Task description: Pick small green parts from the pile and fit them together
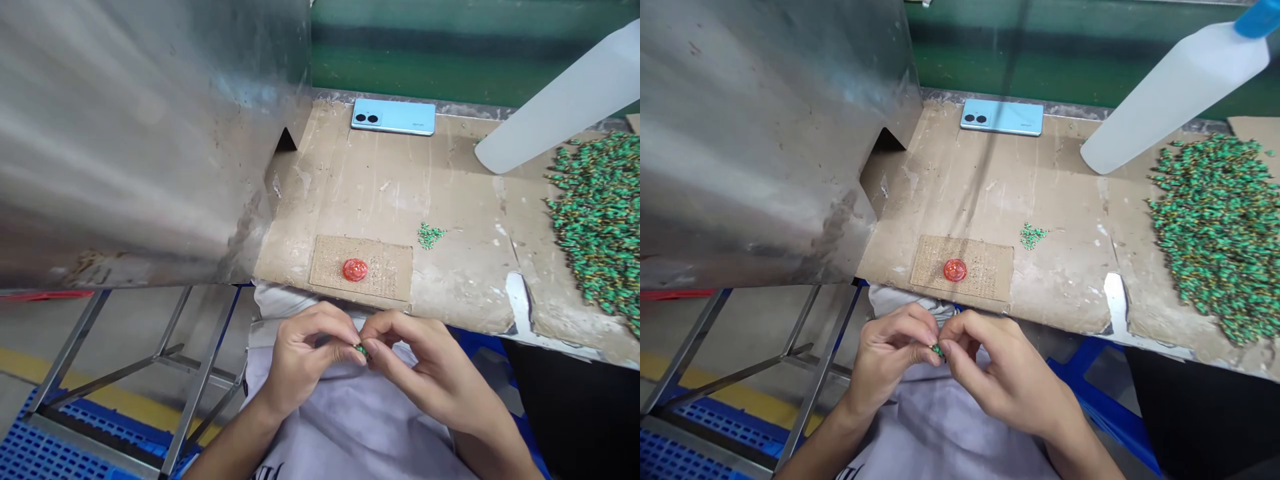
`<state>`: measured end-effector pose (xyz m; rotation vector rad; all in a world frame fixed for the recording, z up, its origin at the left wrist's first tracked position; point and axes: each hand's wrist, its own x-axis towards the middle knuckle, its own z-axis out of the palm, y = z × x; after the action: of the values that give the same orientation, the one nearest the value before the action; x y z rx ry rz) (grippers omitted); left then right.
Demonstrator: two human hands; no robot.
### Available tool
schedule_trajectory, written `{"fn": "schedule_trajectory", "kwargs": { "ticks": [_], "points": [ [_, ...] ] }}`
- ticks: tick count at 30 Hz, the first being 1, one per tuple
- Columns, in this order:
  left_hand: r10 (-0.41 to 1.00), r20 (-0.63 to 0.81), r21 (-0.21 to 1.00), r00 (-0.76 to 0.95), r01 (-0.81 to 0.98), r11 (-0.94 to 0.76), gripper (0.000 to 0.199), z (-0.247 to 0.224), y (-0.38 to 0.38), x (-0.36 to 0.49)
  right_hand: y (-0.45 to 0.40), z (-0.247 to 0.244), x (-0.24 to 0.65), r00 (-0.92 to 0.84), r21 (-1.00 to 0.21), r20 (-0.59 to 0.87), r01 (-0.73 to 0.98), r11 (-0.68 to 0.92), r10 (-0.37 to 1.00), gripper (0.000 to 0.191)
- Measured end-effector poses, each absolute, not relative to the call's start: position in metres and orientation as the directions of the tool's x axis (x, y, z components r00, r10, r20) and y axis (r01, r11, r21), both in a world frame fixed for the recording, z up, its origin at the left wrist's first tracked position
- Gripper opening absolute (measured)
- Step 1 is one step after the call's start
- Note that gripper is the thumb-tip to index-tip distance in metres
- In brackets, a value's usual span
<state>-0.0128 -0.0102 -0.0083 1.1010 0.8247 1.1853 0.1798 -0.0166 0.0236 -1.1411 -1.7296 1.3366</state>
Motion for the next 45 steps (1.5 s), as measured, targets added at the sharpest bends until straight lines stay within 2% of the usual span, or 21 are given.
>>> {"fn": "schedule_trajectory", "kwargs": {
  "ticks": [9,15,19,22,25,28,32,41,45],
  "points": [
    [0.968,0.154,0.962,0.199,-0.255,-0.101,0.009,-0.003,-0.011,-0.017,-0.023,0.022,0.179,-0.419,-0.972,0.053,0.187,0.143,0.907,0.009],
    [0.964,0.193,0.965,0.183,-0.212,-0.153,0.014,-0.001,-0.010,-0.018,-0.029,0.020,0.176,-0.427,-0.994,0.017,0.092,0.063,0.904,0.012],
    [0.974,0.139,0.956,0.178,-0.281,-0.085,0.015,-0.003,-0.011,-0.015,-0.034,0.016,0.176,-0.392,-0.998,-0.018,0.063,0.007,0.920,0.016],
    [0.976,0.084,0.953,0.200,-0.301,-0.021,0.016,-0.004,-0.011,-0.015,-0.034,0.016,0.176,-0.340,-0.988,0.047,0.120,0.093,0.939,0.015],
    [0.969,0.095,0.978,0.230,-0.205,-0.047,0.017,-0.003,-0.012,-0.019,-0.030,0.016,0.176,-0.330,-0.963,0.142,0.174,0.208,0.933,0.017],
    [0.955,0.105,0.991,0.279,-0.114,-0.075,0.011,-0.001,-0.014,-0.024,-0.026,0.015,0.177,-0.358,-0.946,0.222,0.147,0.289,0.907,0.021],
    [0.949,0.106,0.994,0.298,-0.027,-0.103,0.014,0.005,-0.015,-0.027,-0.025,0.012,0.178,-0.383,-0.923,0.295,0.122,0.364,0.875,0.027],
    [0.955,0.164,0.962,0.245,0.176,-0.210,0.016,0.018,-0.011,-0.020,-0.023,0.007,0.179,-0.388,-0.891,0.329,0.175,0.420,0.861,0.027],
    [0.963,0.170,0.956,0.211,0.200,-0.213,0.019,0.013,-0.012,-0.014,-0.022,0.005,0.178,-0.384,-0.880,0.344,0.186,0.436,0.857,0.024]
  ]
}}
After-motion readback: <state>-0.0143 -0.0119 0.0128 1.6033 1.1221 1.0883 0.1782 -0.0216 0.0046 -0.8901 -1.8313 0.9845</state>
